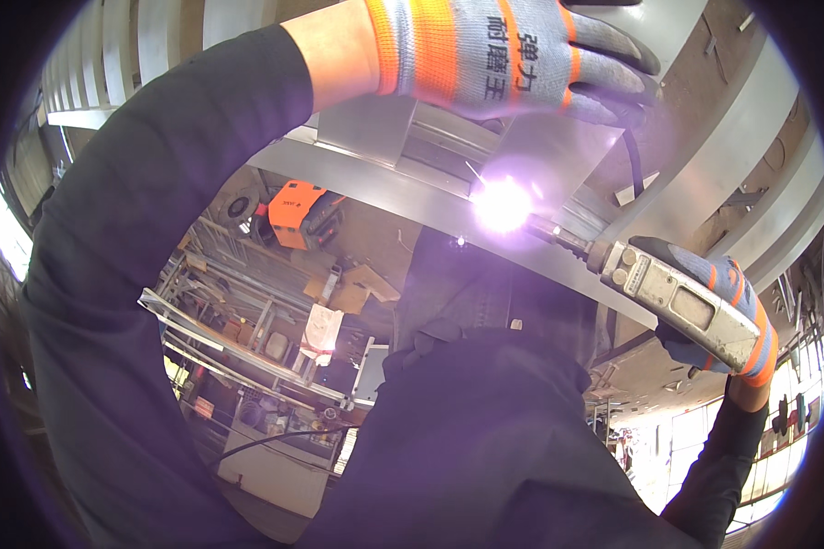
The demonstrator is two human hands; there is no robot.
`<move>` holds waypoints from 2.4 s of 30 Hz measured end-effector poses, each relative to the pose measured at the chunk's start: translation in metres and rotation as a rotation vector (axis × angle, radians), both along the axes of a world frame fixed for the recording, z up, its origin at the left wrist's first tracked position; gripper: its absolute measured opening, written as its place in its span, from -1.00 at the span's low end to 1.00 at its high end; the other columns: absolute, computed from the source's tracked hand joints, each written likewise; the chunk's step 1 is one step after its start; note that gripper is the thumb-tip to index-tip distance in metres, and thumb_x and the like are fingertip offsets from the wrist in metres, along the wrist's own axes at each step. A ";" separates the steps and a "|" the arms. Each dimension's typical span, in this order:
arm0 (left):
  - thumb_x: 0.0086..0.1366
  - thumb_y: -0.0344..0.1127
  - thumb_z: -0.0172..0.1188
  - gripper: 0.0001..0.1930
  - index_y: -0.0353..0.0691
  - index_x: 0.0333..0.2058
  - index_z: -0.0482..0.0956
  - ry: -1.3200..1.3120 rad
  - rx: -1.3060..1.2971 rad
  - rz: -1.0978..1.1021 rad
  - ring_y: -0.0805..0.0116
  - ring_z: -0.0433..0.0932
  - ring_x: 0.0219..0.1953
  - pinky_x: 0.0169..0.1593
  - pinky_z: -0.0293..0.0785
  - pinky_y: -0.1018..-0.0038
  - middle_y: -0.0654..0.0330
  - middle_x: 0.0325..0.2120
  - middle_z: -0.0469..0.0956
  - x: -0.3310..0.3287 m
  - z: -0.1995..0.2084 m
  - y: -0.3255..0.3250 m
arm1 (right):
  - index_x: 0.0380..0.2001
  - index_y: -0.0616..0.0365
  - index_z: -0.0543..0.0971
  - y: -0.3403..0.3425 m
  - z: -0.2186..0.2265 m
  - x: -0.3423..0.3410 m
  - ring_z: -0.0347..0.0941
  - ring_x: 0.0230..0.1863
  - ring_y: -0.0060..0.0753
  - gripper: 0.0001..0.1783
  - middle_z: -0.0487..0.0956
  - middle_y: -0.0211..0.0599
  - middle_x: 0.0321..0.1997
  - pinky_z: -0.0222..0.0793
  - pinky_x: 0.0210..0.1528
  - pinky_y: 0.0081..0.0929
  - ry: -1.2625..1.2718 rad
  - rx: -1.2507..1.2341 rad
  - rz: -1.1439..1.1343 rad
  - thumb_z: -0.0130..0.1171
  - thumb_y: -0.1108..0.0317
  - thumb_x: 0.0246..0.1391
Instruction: The person welds a metal frame using a handheld welding torch, moving along seams to join metal pieces. The person repositions the frame multiple times to access different sections and continues welding until the end of the clip.
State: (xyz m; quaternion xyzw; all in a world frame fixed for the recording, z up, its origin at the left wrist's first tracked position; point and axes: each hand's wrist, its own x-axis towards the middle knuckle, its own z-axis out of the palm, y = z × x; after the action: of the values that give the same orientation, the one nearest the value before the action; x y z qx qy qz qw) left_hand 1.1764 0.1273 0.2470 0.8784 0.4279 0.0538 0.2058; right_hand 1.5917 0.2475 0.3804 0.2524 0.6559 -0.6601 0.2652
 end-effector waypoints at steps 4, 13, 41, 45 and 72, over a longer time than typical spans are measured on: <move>0.84 -0.20 -0.11 -0.40 -0.26 0.70 0.27 0.049 0.069 -0.018 0.06 0.43 0.66 0.84 0.25 0.11 -0.07 0.69 0.38 0.002 -0.016 0.000 | 0.56 0.15 0.64 0.007 -0.016 0.002 0.44 -0.47 -0.60 -0.17 0.58 -0.56 -0.42 0.40 -0.36 -0.44 0.004 -0.071 -0.034 0.47 0.47 0.18; 0.82 -0.27 -0.09 -0.44 -0.24 0.67 0.34 0.139 0.181 -0.085 0.14 0.43 0.66 0.84 0.26 0.18 -0.01 0.68 0.40 0.006 -0.020 0.006 | 0.55 0.16 0.64 0.001 -0.019 -0.006 0.48 -0.45 -0.56 -0.17 0.61 -0.52 -0.39 0.43 -0.34 -0.43 0.016 -0.084 -0.068 0.49 0.46 0.17; 0.84 -0.37 -0.01 -0.42 -0.31 0.71 0.32 1.438 1.401 -0.278 0.26 0.46 0.68 0.83 0.28 0.38 0.00 0.69 0.45 -0.014 -0.070 0.010 | 0.54 0.18 0.65 0.005 -0.010 -0.010 0.60 -0.38 -0.44 -0.16 0.70 -0.40 -0.29 0.52 -0.25 -0.38 -0.015 -0.070 -0.051 0.54 0.43 0.13; 0.84 -0.35 0.00 -0.43 -0.33 0.70 0.34 2.095 1.972 -0.142 0.26 0.55 0.62 0.82 0.31 0.38 0.00 0.67 0.48 -0.004 -0.084 0.018 | 0.54 0.19 0.66 0.004 -0.010 -0.009 0.62 -0.37 -0.42 -0.16 0.71 -0.38 -0.28 0.54 -0.24 -0.37 -0.018 -0.074 -0.053 0.55 0.43 0.13; 0.83 -0.43 -0.01 -0.42 -0.28 0.72 0.33 1.589 1.774 -0.205 0.21 0.49 0.67 0.76 0.46 0.36 -0.04 0.65 0.49 -0.015 -0.077 0.022 | 0.52 0.22 0.67 0.003 -0.015 -0.015 0.73 -0.31 -0.30 -0.14 0.80 -0.26 -0.19 0.63 -0.16 -0.33 -0.039 -0.120 -0.025 0.60 0.41 0.10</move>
State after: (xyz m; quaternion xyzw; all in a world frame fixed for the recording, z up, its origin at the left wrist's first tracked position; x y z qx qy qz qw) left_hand 1.1616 0.1490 0.1704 0.5317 0.1770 -0.2445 -0.7913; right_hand 1.5768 0.2507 0.3652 0.2570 0.6068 -0.6964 0.2840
